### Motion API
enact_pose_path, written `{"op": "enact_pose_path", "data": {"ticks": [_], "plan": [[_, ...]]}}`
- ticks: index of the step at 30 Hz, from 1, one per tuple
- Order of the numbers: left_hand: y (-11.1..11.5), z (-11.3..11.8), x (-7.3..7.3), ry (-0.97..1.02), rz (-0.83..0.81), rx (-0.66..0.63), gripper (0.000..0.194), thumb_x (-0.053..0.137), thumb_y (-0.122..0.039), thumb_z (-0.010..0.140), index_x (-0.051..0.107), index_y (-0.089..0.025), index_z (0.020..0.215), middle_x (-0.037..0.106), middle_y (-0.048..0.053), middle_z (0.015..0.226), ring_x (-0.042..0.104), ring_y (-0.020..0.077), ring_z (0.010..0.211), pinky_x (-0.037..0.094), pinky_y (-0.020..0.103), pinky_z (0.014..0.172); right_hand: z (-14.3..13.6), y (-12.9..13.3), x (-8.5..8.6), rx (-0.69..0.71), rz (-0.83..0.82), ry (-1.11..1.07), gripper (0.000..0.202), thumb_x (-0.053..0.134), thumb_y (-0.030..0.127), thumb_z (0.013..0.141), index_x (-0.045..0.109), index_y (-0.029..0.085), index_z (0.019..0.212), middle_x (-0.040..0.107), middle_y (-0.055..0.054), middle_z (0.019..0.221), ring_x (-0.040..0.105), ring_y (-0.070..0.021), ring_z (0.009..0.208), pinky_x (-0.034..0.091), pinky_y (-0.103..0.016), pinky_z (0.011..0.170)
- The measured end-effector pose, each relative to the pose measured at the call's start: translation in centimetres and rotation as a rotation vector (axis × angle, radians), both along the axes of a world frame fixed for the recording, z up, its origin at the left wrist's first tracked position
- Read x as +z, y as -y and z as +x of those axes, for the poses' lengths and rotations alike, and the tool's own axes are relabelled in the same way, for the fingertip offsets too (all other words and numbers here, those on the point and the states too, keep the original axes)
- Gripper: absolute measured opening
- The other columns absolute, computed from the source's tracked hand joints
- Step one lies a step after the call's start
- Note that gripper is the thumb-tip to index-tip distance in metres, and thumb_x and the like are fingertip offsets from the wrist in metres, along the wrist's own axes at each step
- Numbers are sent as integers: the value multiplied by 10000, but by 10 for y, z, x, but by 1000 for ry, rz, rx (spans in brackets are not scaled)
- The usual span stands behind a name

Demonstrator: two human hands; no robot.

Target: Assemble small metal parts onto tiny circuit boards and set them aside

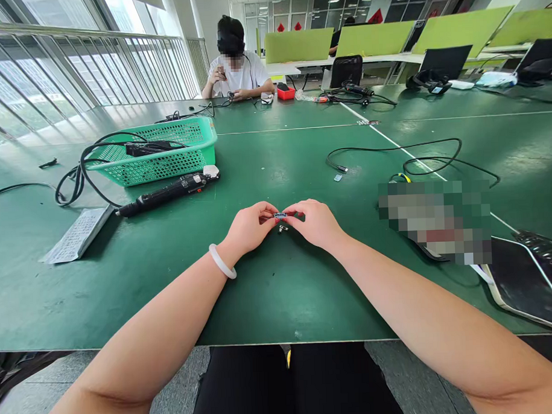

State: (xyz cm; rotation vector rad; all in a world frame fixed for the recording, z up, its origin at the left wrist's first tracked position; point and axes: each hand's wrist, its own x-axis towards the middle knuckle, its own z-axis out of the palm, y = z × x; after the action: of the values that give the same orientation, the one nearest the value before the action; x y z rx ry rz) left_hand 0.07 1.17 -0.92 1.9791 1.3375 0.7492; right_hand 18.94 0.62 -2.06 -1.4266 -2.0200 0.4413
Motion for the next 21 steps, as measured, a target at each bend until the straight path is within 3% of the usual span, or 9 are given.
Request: {"op": "enact_pose_path", "data": {"ticks": [21], "plan": [[-1, 0, -1, -11, 25, -12, 146, 584, -257, 846, 638, -220, 977, 763, 19, 957, 712, 168, 876, 537, 311, 862, 0, 0, 0, -3, -7, 4, 177, 611, 333, 888, 762, 254, 934, 754, -12, 923, 615, -198, 881, 460, -345, 782]]}}
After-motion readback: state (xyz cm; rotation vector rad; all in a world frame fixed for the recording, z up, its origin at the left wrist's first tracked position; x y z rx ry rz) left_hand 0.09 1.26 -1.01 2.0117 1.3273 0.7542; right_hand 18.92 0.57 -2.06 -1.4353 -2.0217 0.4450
